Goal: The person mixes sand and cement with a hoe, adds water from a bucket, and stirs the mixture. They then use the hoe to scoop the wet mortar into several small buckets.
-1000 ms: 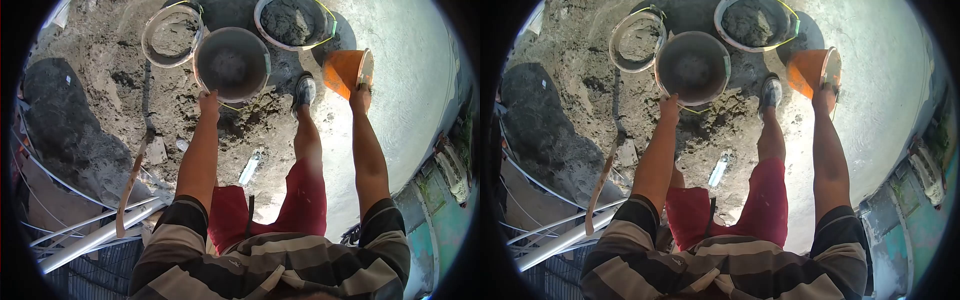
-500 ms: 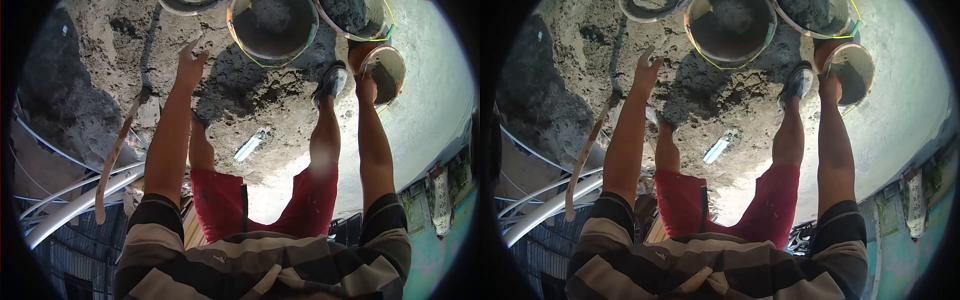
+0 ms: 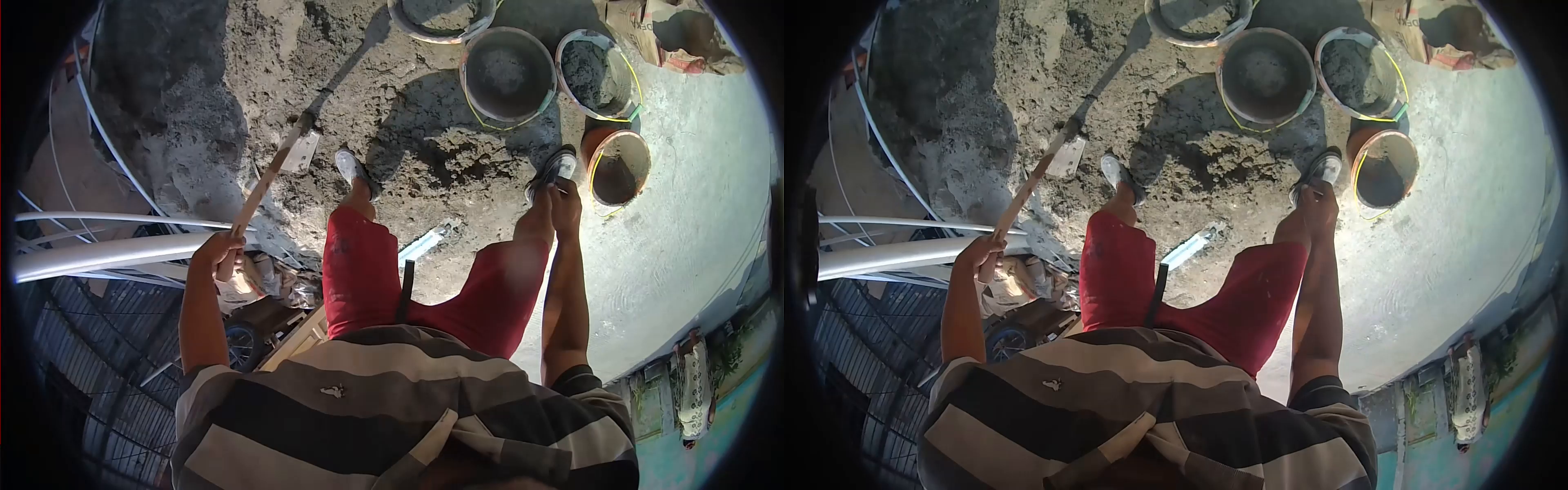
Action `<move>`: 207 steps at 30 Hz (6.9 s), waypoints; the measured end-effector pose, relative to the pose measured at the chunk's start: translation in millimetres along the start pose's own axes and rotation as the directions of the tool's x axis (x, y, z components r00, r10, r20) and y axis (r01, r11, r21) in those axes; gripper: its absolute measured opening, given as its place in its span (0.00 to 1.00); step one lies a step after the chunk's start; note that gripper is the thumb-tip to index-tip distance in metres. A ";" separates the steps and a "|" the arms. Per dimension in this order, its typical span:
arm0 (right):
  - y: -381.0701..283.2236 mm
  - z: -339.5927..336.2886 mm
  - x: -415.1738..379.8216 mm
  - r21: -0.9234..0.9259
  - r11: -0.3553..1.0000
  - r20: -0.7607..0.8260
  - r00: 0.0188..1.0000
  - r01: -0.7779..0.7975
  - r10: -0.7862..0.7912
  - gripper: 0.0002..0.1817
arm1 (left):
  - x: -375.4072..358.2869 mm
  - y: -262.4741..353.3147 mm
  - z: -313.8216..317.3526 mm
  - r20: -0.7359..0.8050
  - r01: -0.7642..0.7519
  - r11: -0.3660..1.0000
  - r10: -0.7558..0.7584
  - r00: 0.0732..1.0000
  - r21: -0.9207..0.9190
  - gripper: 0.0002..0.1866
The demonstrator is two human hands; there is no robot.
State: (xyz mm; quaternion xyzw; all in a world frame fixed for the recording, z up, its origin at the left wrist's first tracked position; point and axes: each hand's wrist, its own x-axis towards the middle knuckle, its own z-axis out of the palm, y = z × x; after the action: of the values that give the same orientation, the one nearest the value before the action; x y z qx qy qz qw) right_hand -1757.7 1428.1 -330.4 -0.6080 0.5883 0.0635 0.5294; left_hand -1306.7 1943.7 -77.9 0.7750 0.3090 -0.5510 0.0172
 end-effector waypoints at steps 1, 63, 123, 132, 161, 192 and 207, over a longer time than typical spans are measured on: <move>-4.8 -9.6 -1.3 -0.001 1.000 0.007 1.000 0.016 -0.016 0.22 | -0.6 -4.1 21.9 0.019 -0.053 0.991 0.056 0.998 -0.121 0.11; -96.6 243.5 -32.4 -0.043 0.941 0.861 0.466 -0.336 0.206 0.08 | -224.7 -45.2 283.4 0.047 -0.613 0.211 0.961 0.273 -0.761 0.31; -21.8 438.6 -140.1 -0.658 0.752 0.421 0.847 0.040 0.324 0.24 | -88.3 -204.8 401.3 0.038 -0.247 0.563 0.445 0.895 -0.788 0.30; -38.2 388.7 -73.9 -0.671 0.734 0.514 0.645 -0.108 0.565 0.34 | -125.1 -136.9 347.4 -0.082 -0.456 0.367 0.700 0.709 -0.811 0.35; -114.7 173.6 -75.2 0.340 0.918 0.118 0.977 -0.207 0.177 0.19 | 38.0 -163.4 386.6 0.058 -0.576 0.815 0.574 0.817 0.060 0.24; 88.9 137.8 -37.2 0.398 0.751 -0.042 0.808 -0.526 0.588 0.16 | -51.7 -122.2 408.5 0.228 -0.850 0.516 0.820 0.526 0.105 0.22; 39.3 126.6 -105.4 0.508 0.413 0.522 0.652 -0.756 0.550 0.09 | -238.6 -41.1 276.9 0.343 -0.904 0.420 0.864 0.369 -0.086 0.34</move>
State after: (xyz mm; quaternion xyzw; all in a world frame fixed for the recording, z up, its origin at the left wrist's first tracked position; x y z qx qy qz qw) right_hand -1750.9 1597.3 -333.6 -0.0667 0.6777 0.1264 0.7213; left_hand -1608.8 1765.5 32.8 0.7123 -0.1953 -0.5952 0.3165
